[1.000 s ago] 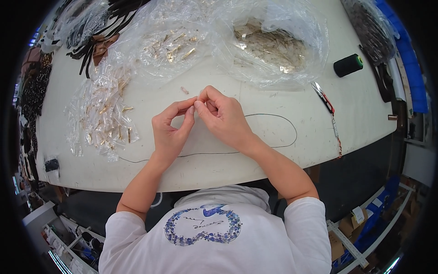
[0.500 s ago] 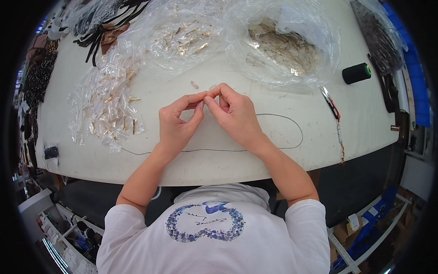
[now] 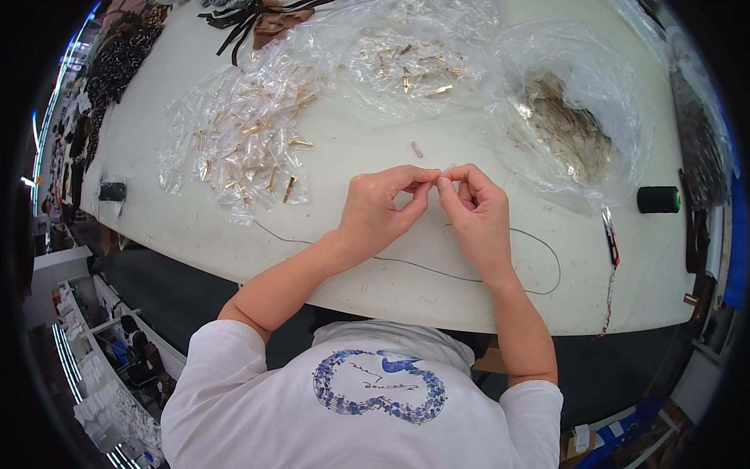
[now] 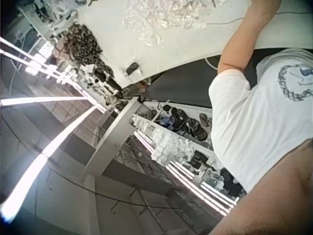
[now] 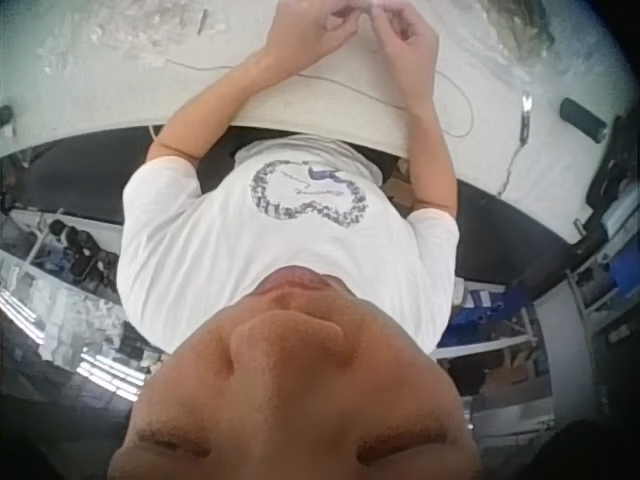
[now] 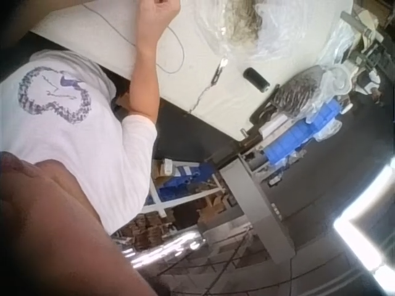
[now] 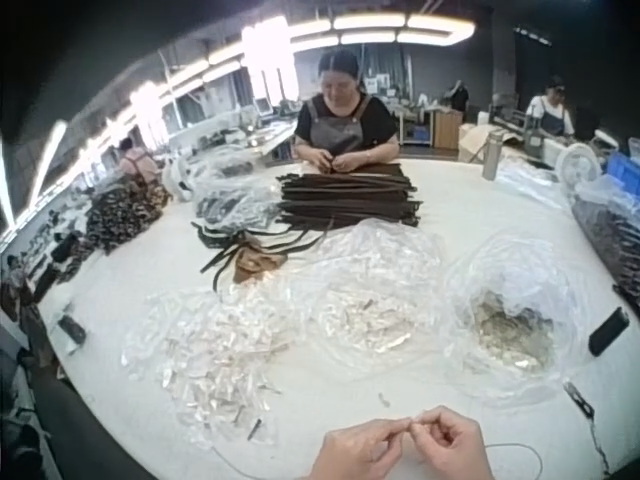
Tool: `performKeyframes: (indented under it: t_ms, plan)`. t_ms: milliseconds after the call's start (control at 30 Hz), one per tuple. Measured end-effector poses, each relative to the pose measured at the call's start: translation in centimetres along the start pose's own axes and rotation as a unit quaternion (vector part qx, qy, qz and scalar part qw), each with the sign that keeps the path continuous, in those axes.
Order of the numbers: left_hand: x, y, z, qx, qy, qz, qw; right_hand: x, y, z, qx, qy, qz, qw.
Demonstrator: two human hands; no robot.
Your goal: Assembling small leather and metal accessory parts using a needle and thread.
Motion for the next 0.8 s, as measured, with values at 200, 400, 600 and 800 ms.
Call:
performKeyframes:
  t_ms: [200,400,600,800]
  plan:
    - [0.1,0.2,-0.5,0.021,0.02,-0.011,1.0,-0.8,-0.2,0.2,0.005,-0.001,-0.002,1.0]
    - [0.7,0.3,0.2,-0.013,-0.014,0.013,1.0,-0.9,0.2,-0.2,-0.01,0.019,0.008,1.0]
    - [0.5,0.1,1.7,-0.06,-0.036,0.025,0.997,-0.8,0.3,0.3,-0.019,-0.07,-0.017,0.997]
    - [0.6,0.1,0.0,0.054,0.114,0.03,0.991,-1.1,0.2,-0.3,-0.006,-0.073,-0.027,0.997]
Point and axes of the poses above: each hand's wrist, its own y-axis away from the middle knuckle, its own x-axis out of the back of the hand, z = x × y, the point moved 8 cm from there along -y, towards the middle knuckle, and after that the axes turned 13 degrees about -x, right-handed, at the moved point
